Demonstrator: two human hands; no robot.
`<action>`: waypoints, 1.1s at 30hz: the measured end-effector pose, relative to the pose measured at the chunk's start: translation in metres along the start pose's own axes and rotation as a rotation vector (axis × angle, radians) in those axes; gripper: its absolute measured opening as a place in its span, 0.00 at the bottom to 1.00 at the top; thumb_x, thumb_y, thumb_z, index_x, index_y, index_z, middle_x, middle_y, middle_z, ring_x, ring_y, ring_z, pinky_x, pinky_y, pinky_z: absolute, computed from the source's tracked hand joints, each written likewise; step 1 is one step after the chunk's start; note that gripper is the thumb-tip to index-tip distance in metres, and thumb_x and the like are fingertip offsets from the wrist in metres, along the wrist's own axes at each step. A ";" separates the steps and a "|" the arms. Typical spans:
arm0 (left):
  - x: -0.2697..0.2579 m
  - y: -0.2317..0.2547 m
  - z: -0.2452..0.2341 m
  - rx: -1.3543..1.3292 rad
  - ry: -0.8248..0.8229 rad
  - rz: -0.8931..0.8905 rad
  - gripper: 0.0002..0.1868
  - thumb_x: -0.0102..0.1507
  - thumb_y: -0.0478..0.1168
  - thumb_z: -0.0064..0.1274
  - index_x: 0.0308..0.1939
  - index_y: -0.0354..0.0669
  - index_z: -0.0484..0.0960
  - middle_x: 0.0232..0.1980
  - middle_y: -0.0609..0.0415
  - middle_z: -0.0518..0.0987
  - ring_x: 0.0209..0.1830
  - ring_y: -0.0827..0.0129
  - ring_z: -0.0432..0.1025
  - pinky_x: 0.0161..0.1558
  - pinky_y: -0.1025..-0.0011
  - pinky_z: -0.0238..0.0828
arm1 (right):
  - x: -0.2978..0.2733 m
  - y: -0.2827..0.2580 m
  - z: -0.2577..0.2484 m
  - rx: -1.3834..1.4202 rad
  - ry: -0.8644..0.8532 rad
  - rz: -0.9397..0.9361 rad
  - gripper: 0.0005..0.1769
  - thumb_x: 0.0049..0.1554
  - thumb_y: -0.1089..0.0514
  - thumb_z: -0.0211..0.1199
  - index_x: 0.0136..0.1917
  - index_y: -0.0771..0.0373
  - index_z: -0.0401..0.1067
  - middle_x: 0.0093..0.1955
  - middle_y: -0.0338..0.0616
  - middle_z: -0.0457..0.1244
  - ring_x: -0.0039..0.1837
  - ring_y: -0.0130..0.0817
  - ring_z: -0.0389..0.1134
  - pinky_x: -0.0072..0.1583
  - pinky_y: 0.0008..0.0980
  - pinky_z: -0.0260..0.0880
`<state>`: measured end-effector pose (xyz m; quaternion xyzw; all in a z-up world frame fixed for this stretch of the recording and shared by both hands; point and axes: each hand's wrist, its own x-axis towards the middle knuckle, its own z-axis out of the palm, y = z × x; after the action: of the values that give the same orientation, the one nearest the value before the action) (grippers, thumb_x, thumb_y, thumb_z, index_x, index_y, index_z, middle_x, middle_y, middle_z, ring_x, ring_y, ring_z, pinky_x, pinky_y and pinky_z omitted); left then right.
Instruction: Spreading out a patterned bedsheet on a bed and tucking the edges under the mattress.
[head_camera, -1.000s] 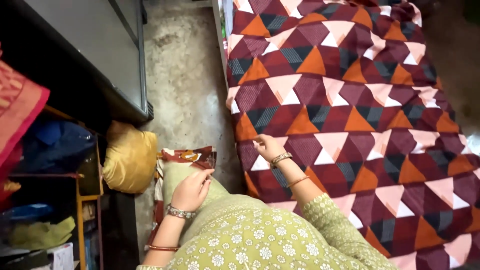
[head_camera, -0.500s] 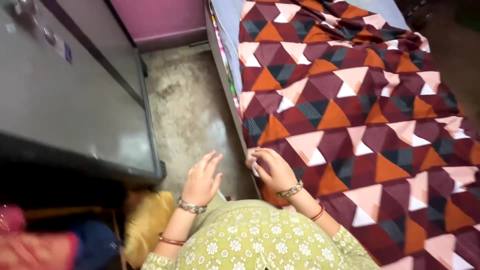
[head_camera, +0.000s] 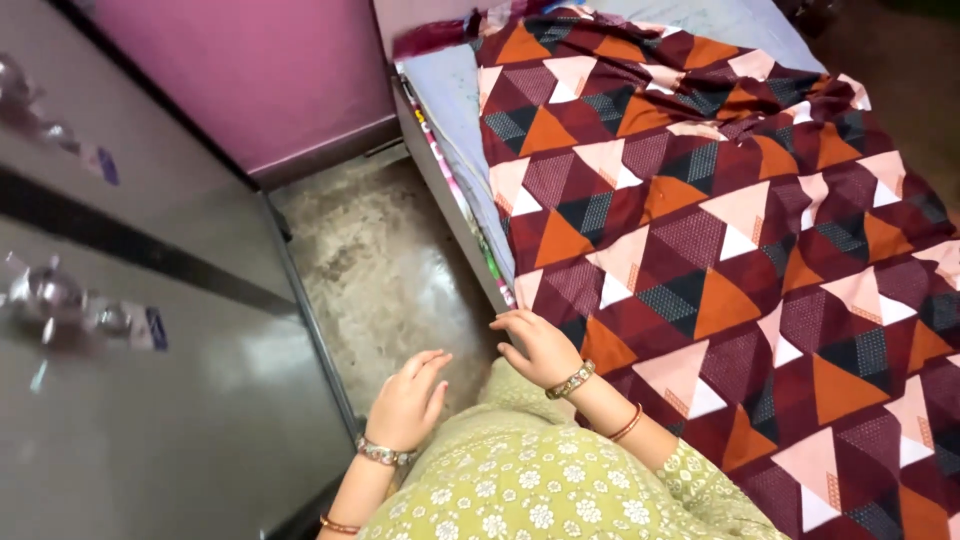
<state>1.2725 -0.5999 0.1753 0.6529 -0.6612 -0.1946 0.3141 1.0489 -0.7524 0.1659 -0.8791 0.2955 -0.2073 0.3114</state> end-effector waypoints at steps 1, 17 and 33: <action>0.011 -0.010 -0.002 -0.005 -0.005 0.004 0.21 0.61 0.38 0.54 0.59 0.45 0.78 0.60 0.48 0.78 0.51 0.51 0.76 0.51 0.59 0.75 | 0.016 0.015 0.004 -0.004 0.002 0.007 0.18 0.55 0.57 0.65 0.59 0.60 0.72 0.60 0.48 0.66 0.62 0.48 0.68 0.61 0.41 0.70; 0.314 -0.131 -0.070 0.095 0.011 -0.015 0.19 0.60 0.39 0.55 0.57 0.49 0.80 0.59 0.54 0.79 0.47 0.56 0.78 0.48 0.60 0.75 | 0.327 0.368 0.076 -0.104 -0.189 0.688 0.34 0.49 0.49 0.69 0.67 0.60 0.71 0.69 0.59 0.62 0.71 0.53 0.63 0.72 0.42 0.62; 0.540 -0.281 -0.129 -0.001 -0.133 0.148 0.19 0.61 0.39 0.54 0.57 0.48 0.80 0.59 0.52 0.79 0.51 0.53 0.77 0.49 0.60 0.76 | 0.439 0.408 0.113 -0.148 -0.355 0.919 0.47 0.47 0.42 0.70 0.78 0.43 0.60 0.85 0.56 0.40 0.79 0.58 0.52 0.75 0.45 0.57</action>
<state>1.5945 -1.1326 0.1687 0.5876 -0.7271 -0.2143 0.2832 1.2761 -1.2466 -0.1095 -0.6994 0.6087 0.1260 0.3527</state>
